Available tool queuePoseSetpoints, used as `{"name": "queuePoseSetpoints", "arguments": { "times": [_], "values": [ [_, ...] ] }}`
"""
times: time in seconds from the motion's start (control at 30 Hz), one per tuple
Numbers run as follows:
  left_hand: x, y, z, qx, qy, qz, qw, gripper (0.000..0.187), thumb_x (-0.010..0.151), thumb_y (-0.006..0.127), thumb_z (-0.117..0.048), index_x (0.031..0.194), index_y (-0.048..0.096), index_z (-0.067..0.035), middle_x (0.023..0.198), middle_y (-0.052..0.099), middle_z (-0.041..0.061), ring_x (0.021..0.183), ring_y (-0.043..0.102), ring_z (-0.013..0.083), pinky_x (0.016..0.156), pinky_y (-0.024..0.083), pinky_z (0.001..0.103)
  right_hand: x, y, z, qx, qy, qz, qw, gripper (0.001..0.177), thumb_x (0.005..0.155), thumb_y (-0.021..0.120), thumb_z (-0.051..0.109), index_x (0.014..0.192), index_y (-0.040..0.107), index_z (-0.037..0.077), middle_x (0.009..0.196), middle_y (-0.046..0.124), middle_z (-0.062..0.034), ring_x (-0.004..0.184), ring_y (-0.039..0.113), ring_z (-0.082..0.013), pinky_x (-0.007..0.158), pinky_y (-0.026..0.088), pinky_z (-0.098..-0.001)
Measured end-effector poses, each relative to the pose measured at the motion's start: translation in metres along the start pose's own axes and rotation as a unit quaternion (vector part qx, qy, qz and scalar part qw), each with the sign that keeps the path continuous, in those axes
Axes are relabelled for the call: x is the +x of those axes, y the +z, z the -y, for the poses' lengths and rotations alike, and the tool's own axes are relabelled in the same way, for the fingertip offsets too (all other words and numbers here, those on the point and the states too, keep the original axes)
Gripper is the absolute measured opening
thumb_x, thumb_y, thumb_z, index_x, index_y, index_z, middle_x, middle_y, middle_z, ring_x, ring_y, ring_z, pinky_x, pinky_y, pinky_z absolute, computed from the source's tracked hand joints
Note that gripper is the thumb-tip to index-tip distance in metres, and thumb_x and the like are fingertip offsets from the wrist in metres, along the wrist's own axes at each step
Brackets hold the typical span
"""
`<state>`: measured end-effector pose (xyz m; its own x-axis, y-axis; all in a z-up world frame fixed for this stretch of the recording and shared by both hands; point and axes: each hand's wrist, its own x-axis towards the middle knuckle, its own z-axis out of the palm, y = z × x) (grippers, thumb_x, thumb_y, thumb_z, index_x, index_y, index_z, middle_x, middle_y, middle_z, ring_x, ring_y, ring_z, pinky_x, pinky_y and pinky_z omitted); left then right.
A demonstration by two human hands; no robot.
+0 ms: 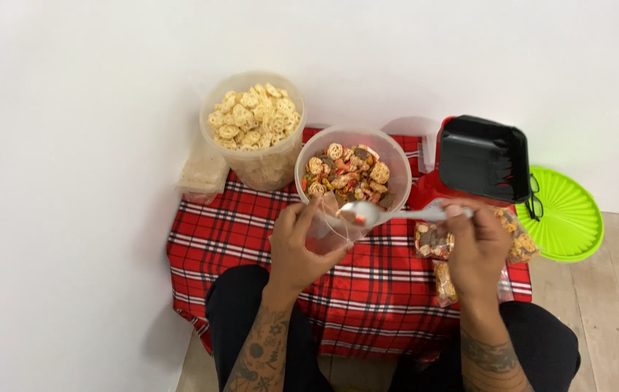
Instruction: Portioning snacks from a large container into small plastic bags using a spoon and weighing them.
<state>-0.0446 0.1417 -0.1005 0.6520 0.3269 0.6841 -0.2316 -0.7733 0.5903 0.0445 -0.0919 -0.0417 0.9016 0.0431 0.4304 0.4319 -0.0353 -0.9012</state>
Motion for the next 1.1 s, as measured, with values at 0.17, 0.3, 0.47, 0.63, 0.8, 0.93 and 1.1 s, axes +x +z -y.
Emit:
{"name": "queuePoseSetpoints", "arguments": {
  "times": [0.17, 0.3, 0.47, 0.63, 0.8, 0.93, 1.1],
  "values": [
    [-0.007, 0.013, -0.007, -0.025, 0.031, -0.001, 0.999, 0.091, 0.054, 0.095, -0.034, 0.136, 0.065, -0.010, 0.104, 0.060, 0.015, 0.093, 0.065, 0.0380, 0.082, 0.054, 0.047, -0.011, 0.017, 0.020, -0.045, -0.051, 0.181, 0.981, 0.012, 0.090, 0.071, 0.002, 0.096, 0.079, 0.008, 0.087, 0.077, -0.0124, 0.075, 0.072, -0.0258, 0.073, 0.055, -0.0391],
    [-0.016, 0.025, -0.019, -0.123, 0.010, 0.028, 0.992, 0.082, 0.061, 0.089, -0.028, 0.137, 0.065, -0.010, 0.106, 0.062, 0.014, 0.095, 0.066, 0.0380, 0.082, 0.055, 0.045, -0.014, 0.019, 0.029, -0.086, -0.114, 0.273, 0.951, 0.019, 0.086, 0.073, 0.004, 0.099, 0.084, 0.012, 0.083, 0.079, -0.0133, 0.075, 0.076, -0.0335, 0.070, 0.059, -0.0437],
    [-0.020, 0.024, -0.020, -0.275, -0.027, 0.104, 0.955, 0.081, 0.063, 0.091, -0.030, 0.136, 0.065, -0.005, 0.112, 0.064, 0.018, 0.103, 0.066, 0.0388, 0.088, 0.051, 0.048, 0.000, -0.005, 0.025, -0.078, -0.126, 0.214, 0.966, 0.014, 0.086, 0.076, 0.009, 0.096, 0.084, 0.015, 0.083, 0.079, -0.0055, 0.075, 0.074, -0.0259, 0.073, 0.055, -0.0365],
    [-0.022, 0.017, -0.022, -0.409, -0.089, 0.197, 0.886, 0.078, 0.066, 0.091, -0.034, 0.133, 0.067, -0.001, 0.117, 0.066, 0.022, 0.111, 0.064, 0.0320, 0.097, 0.047, 0.050, -0.003, -0.016, 0.030, -0.078, -0.102, 0.307, 0.943, 0.007, 0.084, 0.077, 0.008, 0.085, 0.083, 0.013, 0.079, 0.079, -0.0104, 0.071, 0.075, -0.0339, 0.069, 0.057, -0.0428],
    [-0.017, 0.001, -0.023, -0.590, -0.296, 0.410, 0.629, 0.080, 0.079, 0.077, -0.029, 0.145, 0.051, 0.009, 0.088, 0.068, 0.011, 0.045, 0.046, 0.0050, 0.038, 0.039, 0.018, 0.003, -0.022, 0.032, -0.084, -0.060, 0.271, 0.957, 0.017, 0.082, 0.074, -0.002, 0.091, 0.081, 0.011, 0.089, 0.063, 0.0009, 0.075, 0.056, -0.0111, 0.064, 0.045, -0.0246],
    [-0.022, 0.004, -0.015, -0.591, -0.324, 0.423, 0.605, 0.076, 0.078, 0.077, -0.034, 0.136, 0.057, 0.009, 0.079, 0.068, 0.010, 0.047, 0.052, 0.0065, 0.038, 0.040, 0.017, 0.001, -0.011, 0.026, -0.081, -0.046, 0.352, 0.931, 0.020, 0.078, 0.075, -0.003, 0.086, 0.082, 0.014, 0.088, 0.063, 0.0018, 0.071, 0.057, -0.0103, 0.058, 0.047, -0.0232],
    [-0.027, 0.011, -0.004, -0.579, -0.279, 0.432, 0.633, 0.086, 0.084, 0.074, -0.045, 0.150, 0.047, 0.002, 0.120, 0.067, 0.016, 0.087, 0.067, 0.0144, 0.070, 0.055, 0.021, 0.003, -0.010, 0.019, -0.075, -0.033, 0.287, 0.955, 0.016, 0.079, 0.077, -0.002, 0.086, 0.082, 0.011, 0.094, 0.067, 0.0001, 0.079, 0.060, -0.0112, 0.063, 0.048, -0.0235]
  ]
}}
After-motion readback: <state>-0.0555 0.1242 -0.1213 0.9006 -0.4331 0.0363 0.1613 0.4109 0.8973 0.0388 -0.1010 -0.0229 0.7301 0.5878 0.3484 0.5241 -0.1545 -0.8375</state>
